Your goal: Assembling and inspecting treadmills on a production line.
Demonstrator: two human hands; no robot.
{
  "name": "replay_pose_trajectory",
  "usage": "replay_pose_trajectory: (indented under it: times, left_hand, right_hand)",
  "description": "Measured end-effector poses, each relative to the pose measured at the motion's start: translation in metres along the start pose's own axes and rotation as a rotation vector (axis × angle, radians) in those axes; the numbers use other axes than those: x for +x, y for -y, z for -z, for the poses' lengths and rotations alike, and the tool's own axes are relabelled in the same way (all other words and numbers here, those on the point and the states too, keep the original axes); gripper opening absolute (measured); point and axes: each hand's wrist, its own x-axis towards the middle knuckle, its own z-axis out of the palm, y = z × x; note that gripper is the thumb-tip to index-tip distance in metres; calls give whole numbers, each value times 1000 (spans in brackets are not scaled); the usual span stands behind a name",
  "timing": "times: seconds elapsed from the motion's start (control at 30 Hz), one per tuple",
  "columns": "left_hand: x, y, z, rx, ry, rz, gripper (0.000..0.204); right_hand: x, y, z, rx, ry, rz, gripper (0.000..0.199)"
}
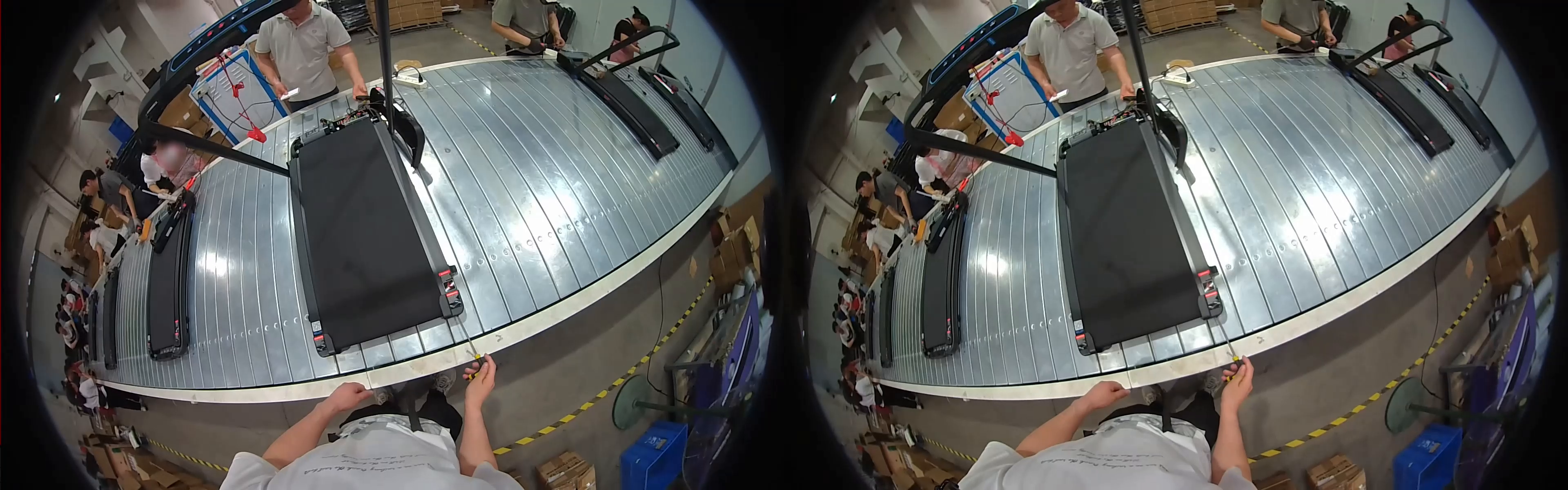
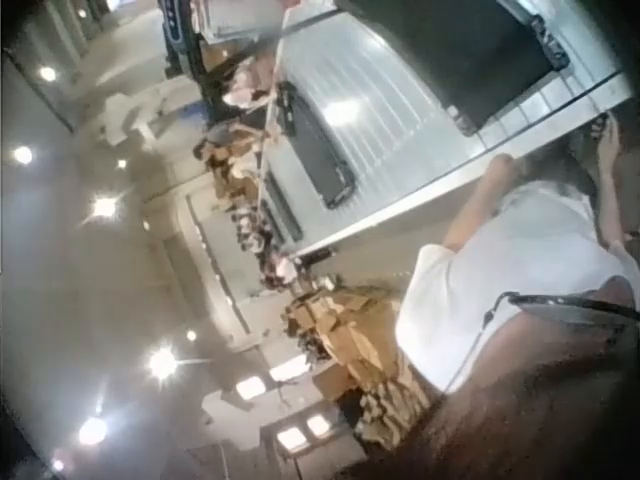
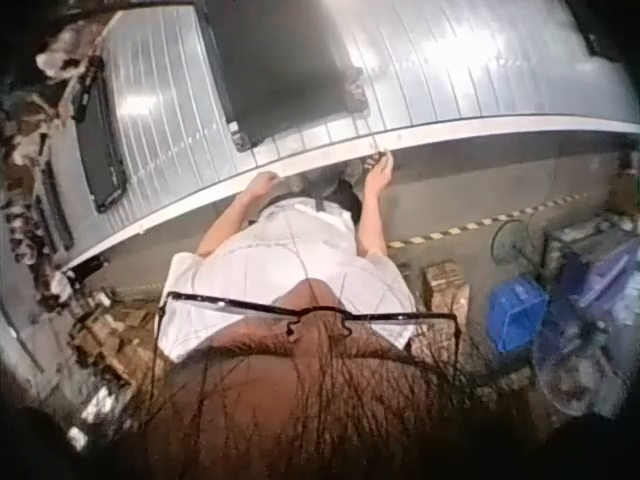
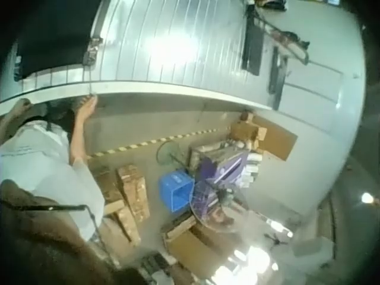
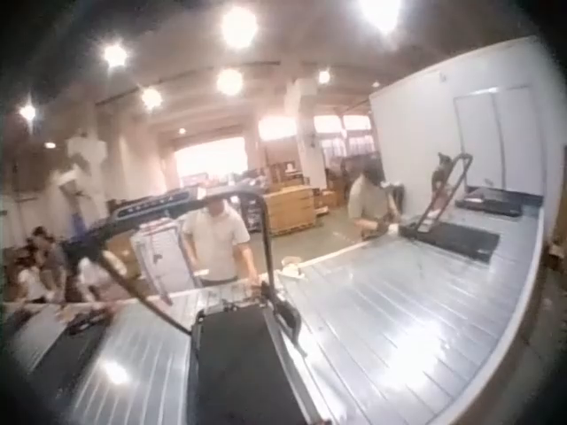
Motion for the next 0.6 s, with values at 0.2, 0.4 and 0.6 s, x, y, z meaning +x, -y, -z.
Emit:
replay_pose_trajectory:
  times: [0.2,0.4,0.6]
  left_hand:
    - [-21,82,-23,77,-28,144,46]
    - [-86,253,-74,-73,63,294,43]
    - [-126,303,-77,195,57,167,43]
  right_hand:
    - [33,-80,40,741,117,-789,22]
    - [-35,-19,2,234,194,-146,63]
    - [-41,-11,-23,-923,123,817,44]
